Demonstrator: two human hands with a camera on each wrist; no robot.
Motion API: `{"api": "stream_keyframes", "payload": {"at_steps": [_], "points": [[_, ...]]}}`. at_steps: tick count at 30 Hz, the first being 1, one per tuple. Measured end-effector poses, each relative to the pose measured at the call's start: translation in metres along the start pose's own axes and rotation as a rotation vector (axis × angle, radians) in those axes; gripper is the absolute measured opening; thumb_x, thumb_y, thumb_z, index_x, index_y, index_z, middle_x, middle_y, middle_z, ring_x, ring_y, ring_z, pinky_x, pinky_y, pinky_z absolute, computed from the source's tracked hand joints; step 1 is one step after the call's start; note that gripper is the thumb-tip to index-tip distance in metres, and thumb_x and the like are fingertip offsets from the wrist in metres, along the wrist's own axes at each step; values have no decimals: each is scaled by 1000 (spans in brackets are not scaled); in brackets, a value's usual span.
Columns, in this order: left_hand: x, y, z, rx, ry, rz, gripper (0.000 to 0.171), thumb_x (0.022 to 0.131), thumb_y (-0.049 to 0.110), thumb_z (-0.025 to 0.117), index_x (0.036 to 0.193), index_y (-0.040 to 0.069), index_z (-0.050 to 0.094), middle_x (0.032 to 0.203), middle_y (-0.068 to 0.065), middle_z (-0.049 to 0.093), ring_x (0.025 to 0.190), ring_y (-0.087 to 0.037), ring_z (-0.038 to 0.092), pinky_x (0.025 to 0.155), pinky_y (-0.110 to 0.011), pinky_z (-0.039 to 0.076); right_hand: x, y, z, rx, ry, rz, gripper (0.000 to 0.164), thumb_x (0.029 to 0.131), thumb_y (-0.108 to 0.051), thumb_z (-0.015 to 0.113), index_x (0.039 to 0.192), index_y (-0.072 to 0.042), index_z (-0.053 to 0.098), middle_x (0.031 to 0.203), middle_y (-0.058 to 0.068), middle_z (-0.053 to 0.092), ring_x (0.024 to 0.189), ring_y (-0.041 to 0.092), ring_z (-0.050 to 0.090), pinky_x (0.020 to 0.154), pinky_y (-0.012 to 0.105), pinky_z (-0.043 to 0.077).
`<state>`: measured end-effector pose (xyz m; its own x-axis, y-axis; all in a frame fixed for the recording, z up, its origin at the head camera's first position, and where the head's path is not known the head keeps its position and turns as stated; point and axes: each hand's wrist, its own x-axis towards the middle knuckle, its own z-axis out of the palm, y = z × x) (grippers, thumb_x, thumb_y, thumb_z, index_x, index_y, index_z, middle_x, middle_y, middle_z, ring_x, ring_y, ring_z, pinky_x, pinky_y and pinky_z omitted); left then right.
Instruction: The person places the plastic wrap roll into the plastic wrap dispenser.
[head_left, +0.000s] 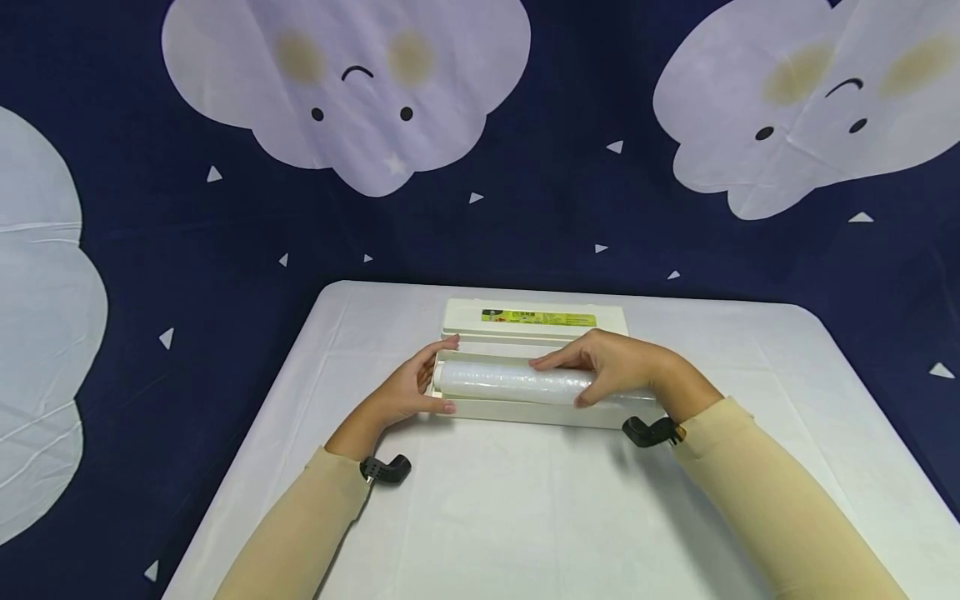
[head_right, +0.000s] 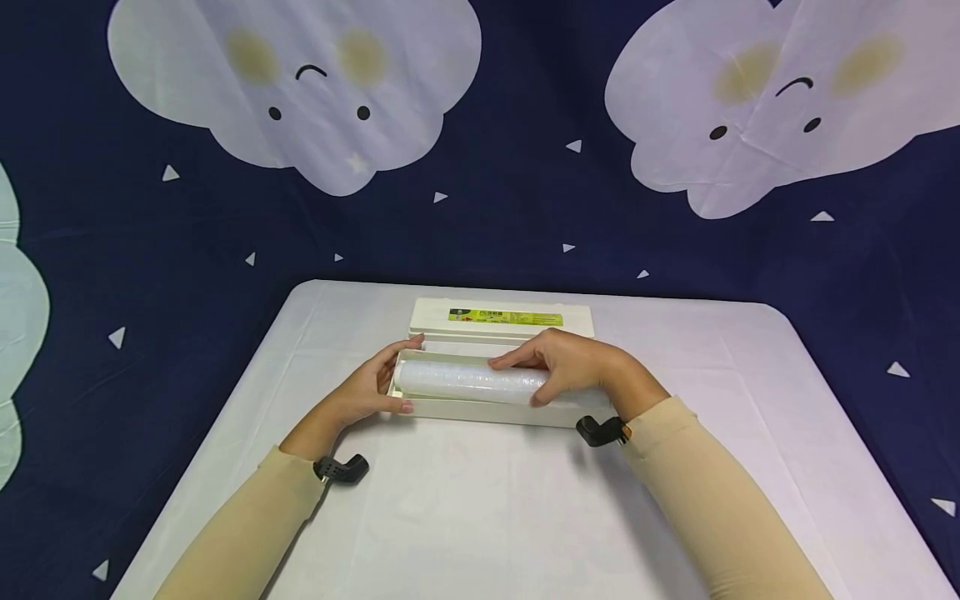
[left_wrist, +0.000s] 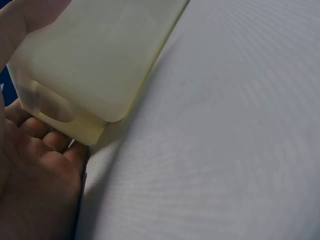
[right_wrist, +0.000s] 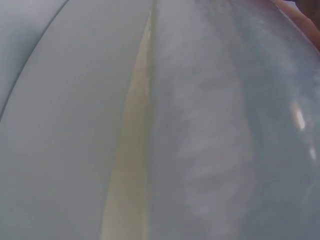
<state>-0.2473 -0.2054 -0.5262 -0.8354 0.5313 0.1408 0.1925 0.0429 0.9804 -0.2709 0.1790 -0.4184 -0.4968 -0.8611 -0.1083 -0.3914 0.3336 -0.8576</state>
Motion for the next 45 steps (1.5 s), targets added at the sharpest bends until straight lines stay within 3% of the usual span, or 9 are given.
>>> {"api": "stream_keyframes", "payload": {"at_steps": [19,31,45], "points": [[1,-1,1,-3,14,-6,106,73,-11,92,161,1,34,172,-1,27,151,-28,33,118,-29,33,5,6,-4,-2,-23,26,77,73,13,83,145,-9,65,149,-2,58,137,16,53,111,34,45],[1,-1,1,-10,11,-1,106,73,-10,91,161,1,34,171,-5,27,151,-30,33,119,-28,31,9,6,-9,-16,-38,67,79,74,10,84,146,-17,66,139,2,66,110,22,68,99,30,52],[1,-1,1,-2,15,-15,108,72,-10,92,162,1,33,171,0,27,153,-26,30,121,-31,28,10,17,-11,59,-56,42,80,72,14,81,146,-13,65,143,4,62,122,23,64,106,29,48]]}}
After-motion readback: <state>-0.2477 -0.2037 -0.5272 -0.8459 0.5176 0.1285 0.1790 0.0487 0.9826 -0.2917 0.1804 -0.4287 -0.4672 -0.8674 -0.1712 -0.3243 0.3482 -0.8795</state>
